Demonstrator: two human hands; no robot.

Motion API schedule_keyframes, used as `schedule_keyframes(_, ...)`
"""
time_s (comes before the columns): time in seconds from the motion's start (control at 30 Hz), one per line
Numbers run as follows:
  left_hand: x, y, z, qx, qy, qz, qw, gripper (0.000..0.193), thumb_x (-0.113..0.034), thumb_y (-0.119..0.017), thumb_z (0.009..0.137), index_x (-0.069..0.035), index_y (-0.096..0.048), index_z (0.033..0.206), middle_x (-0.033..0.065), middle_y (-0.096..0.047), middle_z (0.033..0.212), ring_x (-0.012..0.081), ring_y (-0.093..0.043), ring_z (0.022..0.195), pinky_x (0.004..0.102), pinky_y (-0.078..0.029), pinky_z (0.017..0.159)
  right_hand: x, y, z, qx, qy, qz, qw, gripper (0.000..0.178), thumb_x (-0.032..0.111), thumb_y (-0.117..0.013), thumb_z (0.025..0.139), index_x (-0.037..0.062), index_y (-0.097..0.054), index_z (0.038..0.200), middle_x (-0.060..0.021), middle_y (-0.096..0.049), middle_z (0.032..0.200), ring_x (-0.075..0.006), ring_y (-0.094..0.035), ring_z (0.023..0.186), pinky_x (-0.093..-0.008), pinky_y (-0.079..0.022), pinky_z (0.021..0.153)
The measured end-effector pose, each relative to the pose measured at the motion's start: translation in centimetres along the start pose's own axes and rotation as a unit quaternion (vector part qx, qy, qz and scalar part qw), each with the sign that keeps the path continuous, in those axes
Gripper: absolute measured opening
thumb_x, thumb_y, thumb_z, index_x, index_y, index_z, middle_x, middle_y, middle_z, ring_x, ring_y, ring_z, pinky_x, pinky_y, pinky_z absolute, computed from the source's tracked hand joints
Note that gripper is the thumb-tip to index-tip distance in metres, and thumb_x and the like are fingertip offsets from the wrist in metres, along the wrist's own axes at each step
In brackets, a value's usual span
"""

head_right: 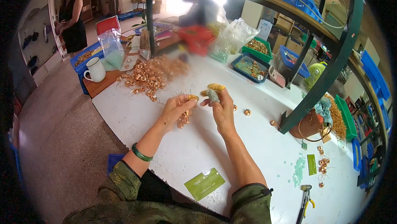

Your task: Assemble small metallic and plastic components by hand at a workbench.

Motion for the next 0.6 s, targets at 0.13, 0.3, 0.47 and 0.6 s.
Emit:
schedule_keyframes(0.13,-0.1,1.2,-0.2,-0.075,0.032,-0.077,0.994,0.017,-0.023,-0.067,0.086,-0.009,-0.068,0.095,-0.0027,-0.054,0.061,0.0061,-0.045,0.038,0.0195,-0.025,0.029,3.1,0.2,-0.7,-0.023,0.195,-0.282,0.939,0.046,-0.014,-0.046,0.074,0.0050,-0.058,0.114,-0.0102,-0.063,0.106,-0.0192,-0.056,0.082,-0.0278,-0.045,0.077)
schedule_keyframes(0.3,-0.2,1.9,0.1,-0.054,0.027,-0.146,0.988,0.019,-0.025,-0.068,0.087,-0.009,-0.069,0.096,-0.0024,-0.055,0.062,0.0064,-0.047,0.038,0.0188,-0.025,0.029,2.3,-3.2,-2.3,0.083,0.300,-0.480,0.820,0.056,-0.015,-0.055,0.067,0.0081,-0.058,0.118,-0.0079,-0.056,0.118,-0.0234,-0.053,0.095,-0.0316,-0.044,0.082)
schedule_keyframes(0.47,-0.6,1.7,0.3,-0.034,0.021,-0.178,0.983,0.019,-0.026,-0.069,0.086,-0.009,-0.069,0.097,-0.0023,-0.056,0.063,0.0062,-0.048,0.038,0.0181,-0.025,0.030,2.2,-2.9,-2.4,0.075,0.319,-0.512,0.794,0.057,-0.013,-0.059,0.063,0.0092,-0.060,0.116,-0.0080,-0.052,0.123,-0.0254,-0.052,0.098,-0.0344,-0.043,0.084)
schedule_keyframes(0.6,-0.9,1.9,0.0,-0.051,0.005,-0.157,0.986,0.019,-0.026,-0.069,0.087,-0.009,-0.069,0.097,-0.0022,-0.057,0.063,0.0054,-0.047,0.039,0.0180,-0.026,0.030,3.4,-2.9,-2.4,0.069,0.356,-0.466,0.807,0.052,-0.011,-0.058,0.065,0.0087,-0.062,0.113,-0.0087,-0.056,0.118,-0.0252,-0.053,0.095,-0.0351,-0.043,0.084)
Point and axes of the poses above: each hand's wrist, its own z-axis towards the middle knuckle, its own y-axis out of the back of the hand, x = y × z, the point moved 9 cm from there along z, towards the middle knuckle
